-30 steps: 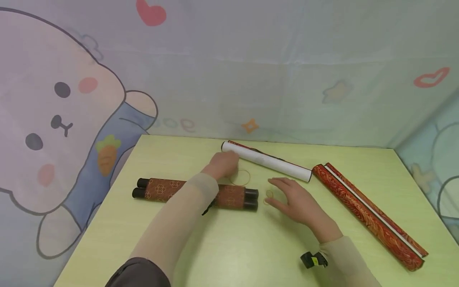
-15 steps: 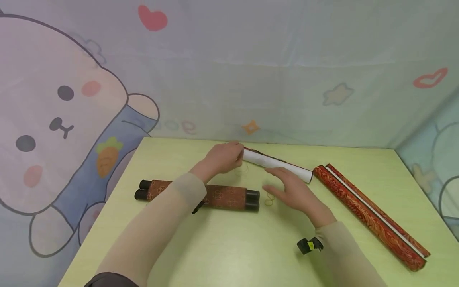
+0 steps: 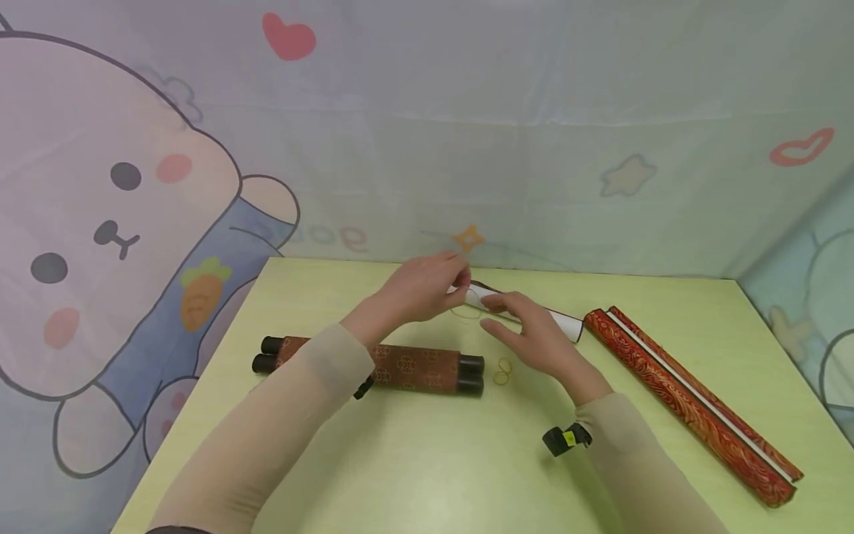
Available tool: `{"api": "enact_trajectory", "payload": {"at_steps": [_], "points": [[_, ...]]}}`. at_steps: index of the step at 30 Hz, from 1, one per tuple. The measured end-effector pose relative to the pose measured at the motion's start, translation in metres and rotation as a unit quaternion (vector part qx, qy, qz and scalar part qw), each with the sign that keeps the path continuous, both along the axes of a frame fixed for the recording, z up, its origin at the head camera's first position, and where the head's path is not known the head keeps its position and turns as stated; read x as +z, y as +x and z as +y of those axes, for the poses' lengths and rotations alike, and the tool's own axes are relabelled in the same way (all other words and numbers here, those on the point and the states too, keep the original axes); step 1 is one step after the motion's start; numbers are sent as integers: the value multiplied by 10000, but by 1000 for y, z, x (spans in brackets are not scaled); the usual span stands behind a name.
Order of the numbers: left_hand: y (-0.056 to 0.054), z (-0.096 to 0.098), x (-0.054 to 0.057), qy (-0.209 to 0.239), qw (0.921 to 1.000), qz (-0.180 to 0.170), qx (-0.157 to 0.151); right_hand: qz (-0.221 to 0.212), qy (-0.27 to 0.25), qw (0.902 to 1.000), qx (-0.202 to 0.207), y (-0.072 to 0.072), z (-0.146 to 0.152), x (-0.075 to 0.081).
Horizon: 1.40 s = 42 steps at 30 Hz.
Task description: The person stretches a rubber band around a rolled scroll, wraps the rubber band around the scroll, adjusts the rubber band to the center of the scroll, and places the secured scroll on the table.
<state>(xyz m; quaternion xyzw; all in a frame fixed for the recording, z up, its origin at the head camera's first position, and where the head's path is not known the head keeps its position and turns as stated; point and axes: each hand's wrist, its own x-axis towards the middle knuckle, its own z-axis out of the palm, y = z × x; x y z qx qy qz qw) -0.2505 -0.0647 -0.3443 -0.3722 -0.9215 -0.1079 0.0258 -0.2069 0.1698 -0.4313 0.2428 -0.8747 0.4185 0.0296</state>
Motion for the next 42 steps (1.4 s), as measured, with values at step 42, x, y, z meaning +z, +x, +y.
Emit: {"api": "enact_trajectory", "payload": {"at_steps": [42], "points": [[32,9,-63,1374,9793,-1483,77,26,-1244,9909,-521,13,1,17]]}}
